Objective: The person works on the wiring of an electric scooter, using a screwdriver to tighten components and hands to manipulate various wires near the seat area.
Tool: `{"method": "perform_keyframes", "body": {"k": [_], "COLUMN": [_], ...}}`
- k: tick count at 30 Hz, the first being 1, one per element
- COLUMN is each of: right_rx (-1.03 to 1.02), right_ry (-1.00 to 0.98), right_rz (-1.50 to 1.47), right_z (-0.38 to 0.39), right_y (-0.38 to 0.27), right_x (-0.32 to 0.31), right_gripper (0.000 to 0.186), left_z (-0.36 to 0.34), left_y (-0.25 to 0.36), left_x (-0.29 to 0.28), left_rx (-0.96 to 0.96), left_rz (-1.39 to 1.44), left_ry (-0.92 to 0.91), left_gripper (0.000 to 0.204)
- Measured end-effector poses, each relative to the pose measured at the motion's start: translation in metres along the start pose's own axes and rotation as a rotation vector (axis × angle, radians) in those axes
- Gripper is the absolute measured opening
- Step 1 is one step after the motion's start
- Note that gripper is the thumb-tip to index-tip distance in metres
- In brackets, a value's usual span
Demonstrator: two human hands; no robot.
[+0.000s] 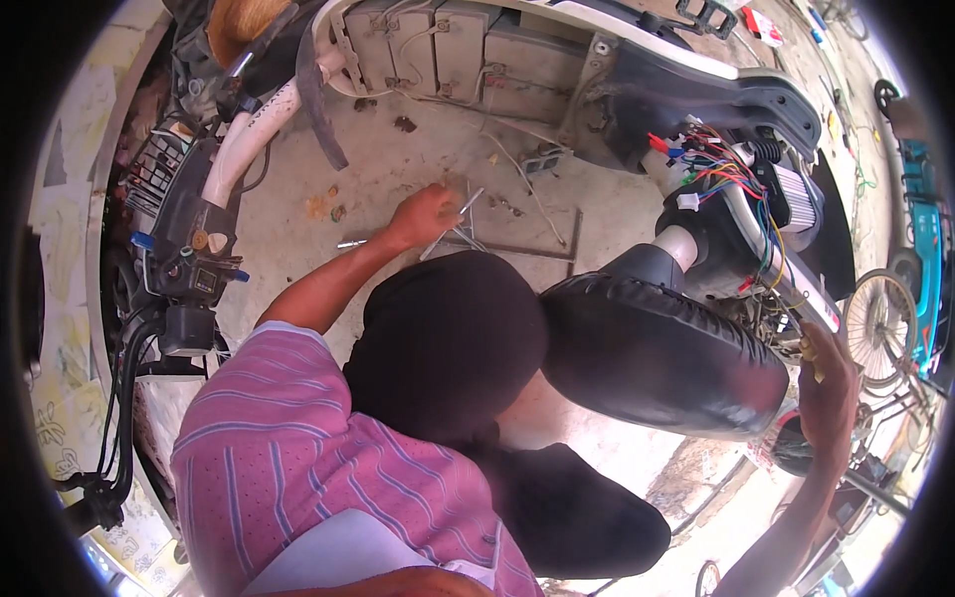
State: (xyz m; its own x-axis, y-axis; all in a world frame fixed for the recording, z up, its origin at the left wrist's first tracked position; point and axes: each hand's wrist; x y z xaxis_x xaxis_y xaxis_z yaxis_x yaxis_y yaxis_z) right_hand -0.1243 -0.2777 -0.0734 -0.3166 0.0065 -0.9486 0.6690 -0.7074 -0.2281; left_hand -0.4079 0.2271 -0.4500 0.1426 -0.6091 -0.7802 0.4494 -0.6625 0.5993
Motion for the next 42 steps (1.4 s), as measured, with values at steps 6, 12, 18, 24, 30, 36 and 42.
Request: {"method": "perform_keyframes", "body": {"k": [6,12,18,24,30,36,42], "right_rx": [0.038,0.008,-0.040,-0.025,-0.020,-0.129,-0.106], "right_ry": [-0.031,-0.010,0.002,0.031,0.017,0.034,0.035], "right_rz": [0.045,0.077,0.069,0.036,0.086,0.040,0.078], "right_z": [0.001,0.003,0.000,0.005,-0.002,0.000,0.002], "right_y": [-0.009,-0.004,-0.006,-0.008,-0.017,-0.019,-0.013], "right_x": [-0.003,0.003,0.007,0.008,0.005,-0.004,-0.002], "right_gripper": [0.047,0.048,0.048,0.048,0.048,0.046,0.046], "left_z": [0.034,0.039,0.027,-0.001,-0.004,-0.004,0.002], "left_y": [0.002,-0.020,-0.023,0.006,0.035,0.038,0.039], "left_x": [0.003,0.018,0.025,-0.030,-0.080,-0.097,-0.152], "left_rx": [0.076,0.138,-0.180,-0.209,-0.324,-0.296,-0.330], "left_rz": [-0.079,-0.111,0.095,0.765,0.665,0.675,1.364], "left_ry": [0.039,0.059,0.037,-0.255,-0.630,-0.328,-0.153], "left_gripper": [0.028,0.027,0.022,0.016,0.020,0.025,0.025]}}
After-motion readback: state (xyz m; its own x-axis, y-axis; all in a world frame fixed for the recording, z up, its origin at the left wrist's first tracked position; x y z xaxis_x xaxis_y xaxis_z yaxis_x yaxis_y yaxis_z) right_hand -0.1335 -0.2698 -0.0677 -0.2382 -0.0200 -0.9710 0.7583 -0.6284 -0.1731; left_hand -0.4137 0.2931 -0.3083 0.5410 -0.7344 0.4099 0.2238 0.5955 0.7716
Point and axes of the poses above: each hand's wrist, its own z-axis away from the middle knuckle, its own x-axis out of the palm, y = z × x, and after that the axes turned 8 degrees about -x, right-handed
